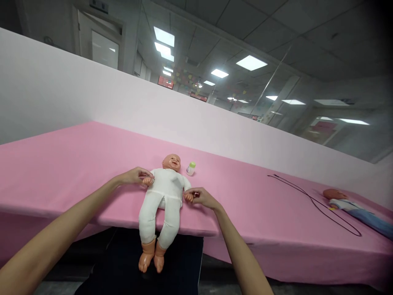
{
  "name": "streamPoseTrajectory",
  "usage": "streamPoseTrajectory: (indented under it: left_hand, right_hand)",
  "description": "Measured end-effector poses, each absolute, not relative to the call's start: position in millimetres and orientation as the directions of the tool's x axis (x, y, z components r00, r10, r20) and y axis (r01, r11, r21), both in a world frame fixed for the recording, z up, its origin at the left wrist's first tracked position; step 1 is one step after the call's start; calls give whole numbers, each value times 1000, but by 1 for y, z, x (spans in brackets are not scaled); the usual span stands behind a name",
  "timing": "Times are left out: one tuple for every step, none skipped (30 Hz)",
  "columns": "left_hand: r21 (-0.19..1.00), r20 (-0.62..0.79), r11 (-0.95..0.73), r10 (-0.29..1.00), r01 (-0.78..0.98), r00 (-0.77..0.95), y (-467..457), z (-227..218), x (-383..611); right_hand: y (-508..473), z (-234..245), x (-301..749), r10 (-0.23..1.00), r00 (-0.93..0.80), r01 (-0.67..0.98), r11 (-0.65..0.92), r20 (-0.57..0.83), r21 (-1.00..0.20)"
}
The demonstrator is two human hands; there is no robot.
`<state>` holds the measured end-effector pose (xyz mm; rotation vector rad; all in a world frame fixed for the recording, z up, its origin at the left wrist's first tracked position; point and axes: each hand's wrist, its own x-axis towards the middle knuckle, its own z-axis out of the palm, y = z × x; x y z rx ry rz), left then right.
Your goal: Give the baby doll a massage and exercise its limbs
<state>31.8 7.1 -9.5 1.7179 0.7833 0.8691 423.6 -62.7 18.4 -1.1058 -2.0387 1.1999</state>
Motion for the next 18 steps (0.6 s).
streamPoseTrajectory:
  left_hand:
    - [951,181,-288,812,111,554,3,-11,29]
    - [947,185,-300,804,116,565,1,-12,28]
    - [944,195,-310,801,113,566,-1,-12,28]
    - [942,206,-318,802,109,560,-1,-11,30]
    - [941,219,-323,810,103,543,-1,-10,33]
    - [941,235,-326,825,94,515,1,-7,37]
    - [942,252,-327,845,82,472,4,-4,42]
    - [944,267,-322,871,69,413,8,-2,48]
    - [950,271,-308,901,60,338,13,1,55]
    - [957,262,-285,930,55,258,18,3,62]
    - [965,243,-257,953,54,182,23,5,70]
    - [972,219,-227,968,58,120,29,6,77]
    - [978,195,-200,978,62,76,34,6,82]
    - [981,177,-181,983,66,54,38,6,87]
    - [983,167,-170,985,66,51,41,6,89]
    - [984,162,-166,985,64,58,43,6,89]
    - [985,158,-163,985,59,68,43,5,86]
    - [986,155,-160,984,52,82,42,4,82]
  right_hand:
    - [-67,18,424,825,-566,409,298,17,-863]
    - [-70,19,423,814,-581,422,316,15,-850]
    - [-70,20,422,814,-580,422,323,21,-847]
    - [-68,22,420,823,-567,414,315,29,-854]
    - [-65,25,418,838,-544,398,299,40,-867]
    - [-61,27,416,860,-507,373,280,58,-884]
    - [-55,29,413,889,-451,341,260,85,-903]
    - [-48,30,409,921,-372,305,236,113,-922]
    - [-40,30,405,951,-277,273,212,135,-938]
    - [-32,29,401,973,-178,247,188,146,-951]
    - [-24,27,396,985,-87,230,164,148,-959]
    - [-16,24,391,990,-15,222,143,144,-965]
    - [-10,21,387,990,32,220,129,139,-967]
    - [-6,18,384,989,57,223,121,137,-967]
    - [-4,16,382,988,67,228,118,137,-966]
    - [-4,16,381,988,76,230,116,137,-966]
    - [-7,17,383,988,69,231,121,141,-965]
    - [-12,18,385,988,33,236,137,149,-962]
